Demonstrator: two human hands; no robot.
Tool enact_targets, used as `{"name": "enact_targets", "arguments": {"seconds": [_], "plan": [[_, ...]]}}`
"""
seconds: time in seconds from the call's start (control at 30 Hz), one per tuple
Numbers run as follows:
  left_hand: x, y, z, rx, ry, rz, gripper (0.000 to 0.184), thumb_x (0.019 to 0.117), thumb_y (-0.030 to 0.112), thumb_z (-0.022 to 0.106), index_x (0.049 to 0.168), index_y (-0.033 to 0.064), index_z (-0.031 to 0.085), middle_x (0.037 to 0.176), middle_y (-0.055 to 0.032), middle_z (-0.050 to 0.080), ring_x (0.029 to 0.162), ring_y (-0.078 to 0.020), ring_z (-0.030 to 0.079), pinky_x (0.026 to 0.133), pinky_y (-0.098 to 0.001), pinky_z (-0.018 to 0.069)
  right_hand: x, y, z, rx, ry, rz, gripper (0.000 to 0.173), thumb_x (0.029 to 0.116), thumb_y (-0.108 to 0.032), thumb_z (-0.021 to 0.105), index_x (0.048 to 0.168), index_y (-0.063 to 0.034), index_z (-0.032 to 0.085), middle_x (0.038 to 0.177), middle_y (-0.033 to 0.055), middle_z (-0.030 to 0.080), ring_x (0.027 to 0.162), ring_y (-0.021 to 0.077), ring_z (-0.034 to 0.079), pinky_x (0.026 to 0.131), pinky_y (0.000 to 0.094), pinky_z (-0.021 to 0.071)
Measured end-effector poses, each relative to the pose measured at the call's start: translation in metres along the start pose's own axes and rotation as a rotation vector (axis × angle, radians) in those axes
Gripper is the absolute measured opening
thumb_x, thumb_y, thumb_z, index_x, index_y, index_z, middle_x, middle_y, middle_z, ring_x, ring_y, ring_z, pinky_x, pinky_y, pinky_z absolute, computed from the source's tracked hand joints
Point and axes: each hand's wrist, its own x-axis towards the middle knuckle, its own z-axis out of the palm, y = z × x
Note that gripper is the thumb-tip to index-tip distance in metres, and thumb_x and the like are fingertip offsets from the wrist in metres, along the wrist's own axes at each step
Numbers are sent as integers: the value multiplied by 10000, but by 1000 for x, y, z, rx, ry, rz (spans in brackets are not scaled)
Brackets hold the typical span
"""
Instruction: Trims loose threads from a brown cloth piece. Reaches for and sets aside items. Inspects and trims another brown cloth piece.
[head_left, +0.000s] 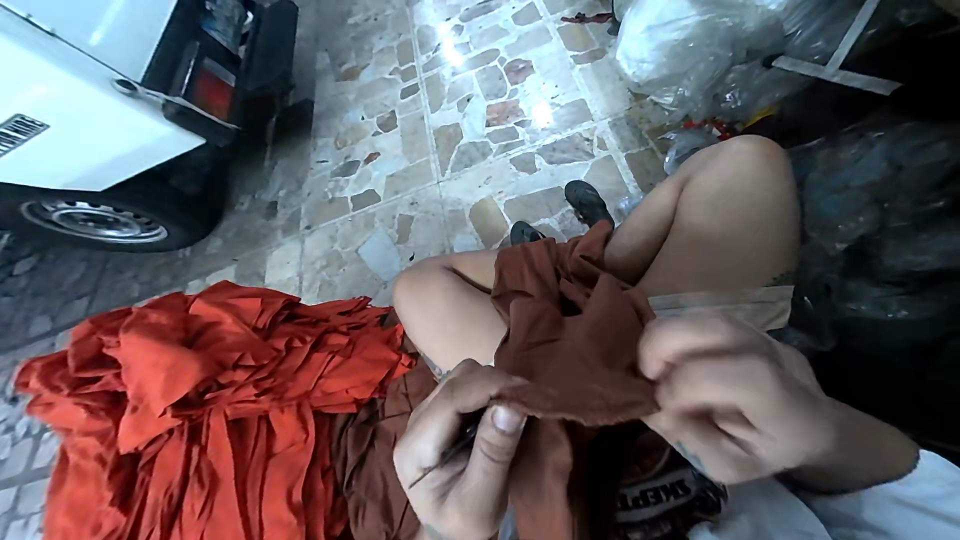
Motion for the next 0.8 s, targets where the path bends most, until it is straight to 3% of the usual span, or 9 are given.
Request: {"name": "enact_targets", "arguments": {"seconds": [0.1, 0.23, 0.37, 0.53, 0.6, 0.63, 0.7, 0.73, 0.8], "plan": [[6, 3, -3, -123, 7, -75, 181, 1011, 308, 651, 945, 161, 732, 776, 103, 650, 657, 35, 575, 614, -130, 490, 7, 11, -5, 277, -148, 241, 227, 1010, -208, 632, 958, 12, 648, 826, 33, 655, 793, -34, 601, 728, 100, 490], [7, -2, -5, -283, -4, -182, 183, 1003, 290, 665, 923, 141, 737, 744, 84, 650, 595, 28, 560, 550, -133, 475, 9, 24, -10, 542, -285, 347, 389, 1065, -307, 546, 893, 21, 664, 766, -28, 604, 745, -80, 533, 665, 82, 428], [4, -4, -5, -375, 4, -234, 167, 1006, 256, 664, 936, 119, 730, 721, 69, 648, 549, 33, 544, 496, -124, 460, 9, 33, -12, 620, -280, 361, 273, 1036, -225, 595, 935, 9, 694, 815, -42, 654, 780, -75, 570, 692, 94, 468], [4, -5, -10, -266, 1, -184, 161, 996, 269, 677, 924, 138, 737, 745, 86, 646, 586, 38, 550, 535, -125, 465, 8, 28, -6, 312, -124, 225, 146, 963, -157, 689, 928, -15, 694, 903, 1, 678, 873, -26, 621, 768, 108, 518], [2, -5, -10, -147, 14, -129, 163, 1001, 303, 671, 994, 157, 745, 815, 84, 684, 654, 23, 600, 596, -139, 508, 7, 24, -3, 233, -58, 143, 126, 966, -126, 687, 916, -11, 678, 892, 36, 669, 883, 15, 632, 784, 137, 529], [1, -4, -9, -96, 13, -120, 206, 1008, 354, 652, 1095, 185, 731, 870, 91, 703, 687, 24, 619, 615, -137, 520, 7, 22, -2, 204, -32, 101, 106, 968, -104, 671, 919, -10, 668, 884, 54, 659, 892, 50, 635, 805, 168, 534], [-1, 3, -9, -49, -33, -172, 416, 991, 575, 555, 1288, 286, 592, 899, 124, 645, 685, 32, 562, 585, -138, 467, 6, 17, -1, 98, 16, 25, 63, 961, -56, 628, 911, -21, 640, 862, 77, 623, 883, 114, 623, 829, 228, 535], [-2, 8, -9, -72, -60, -204, 473, 967, 647, 524, 1300, 315, 578, 897, 122, 633, 688, 20, 549, 585, -150, 454, 6, 15, -1, 34, 34, -5, 55, 960, -42, 614, 907, -27, 623, 853, 79, 596, 863, 130, 607, 832, 244, 530], [-1, 21, -8, -45, -147, -212, 428, 989, 656, 461, 1218, 325, 610, 866, 139, 597, 688, 47, 515, 585, -117, 412, 4, 11, 0, -69, 64, -43, 46, 964, -40, 601, 920, -44, 594, 860, 72, 554, 846, 135, 584, 849, 254, 527]]}}
